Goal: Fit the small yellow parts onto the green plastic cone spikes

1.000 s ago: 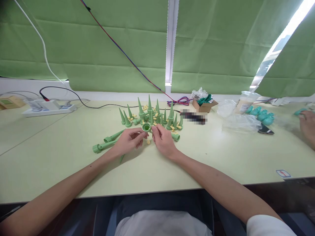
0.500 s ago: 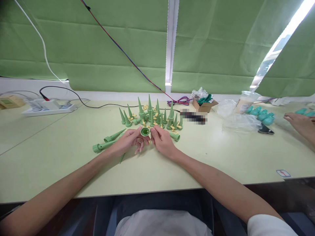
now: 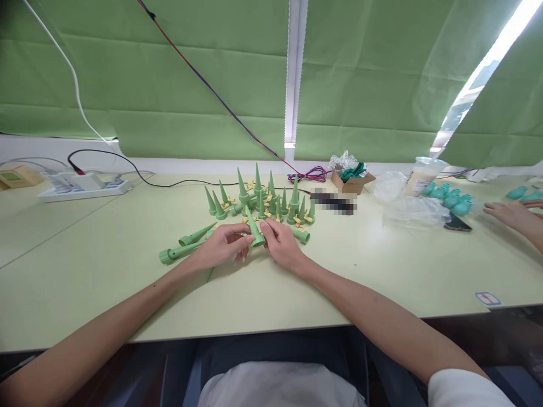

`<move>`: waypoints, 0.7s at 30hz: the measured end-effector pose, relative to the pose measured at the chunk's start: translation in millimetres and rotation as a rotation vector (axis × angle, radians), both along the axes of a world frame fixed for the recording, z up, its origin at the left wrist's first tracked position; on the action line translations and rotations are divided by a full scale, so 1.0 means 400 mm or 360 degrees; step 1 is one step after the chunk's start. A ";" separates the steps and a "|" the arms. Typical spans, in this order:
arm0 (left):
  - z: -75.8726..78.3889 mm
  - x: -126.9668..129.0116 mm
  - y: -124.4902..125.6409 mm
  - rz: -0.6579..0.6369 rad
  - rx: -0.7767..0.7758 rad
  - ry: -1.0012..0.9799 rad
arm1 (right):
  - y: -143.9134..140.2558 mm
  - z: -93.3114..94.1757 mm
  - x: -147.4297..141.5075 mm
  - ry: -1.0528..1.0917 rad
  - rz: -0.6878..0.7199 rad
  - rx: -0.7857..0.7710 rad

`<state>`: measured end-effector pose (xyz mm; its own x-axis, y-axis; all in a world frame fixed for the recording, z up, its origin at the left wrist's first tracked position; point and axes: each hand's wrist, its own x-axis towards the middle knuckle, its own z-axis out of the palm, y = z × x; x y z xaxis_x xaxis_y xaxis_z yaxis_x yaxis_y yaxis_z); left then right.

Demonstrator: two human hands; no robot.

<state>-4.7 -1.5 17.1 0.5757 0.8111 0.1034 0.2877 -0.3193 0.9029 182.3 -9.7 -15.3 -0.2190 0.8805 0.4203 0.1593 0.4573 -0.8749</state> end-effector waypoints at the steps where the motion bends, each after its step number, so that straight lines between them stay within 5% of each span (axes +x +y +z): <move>1: -0.003 0.001 -0.001 0.0005 0.0050 0.0022 | -0.001 0.002 0.000 -0.0027 -0.0009 0.0000; 11: -0.025 0.010 0.004 0.0143 0.0601 0.0132 | 0.005 0.001 -0.005 -0.0026 -0.0049 -0.0083; 21: -0.016 0.019 -0.003 0.0299 0.0611 0.0152 | 0.006 -0.002 -0.013 0.0037 -0.0118 -0.0052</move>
<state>2.9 -2.8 10.7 0.4433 0.8159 0.3712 0.4495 -0.5606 0.6955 177.2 -7.2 -16.2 -0.1430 0.9073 0.3954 0.1711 0.4162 -0.8930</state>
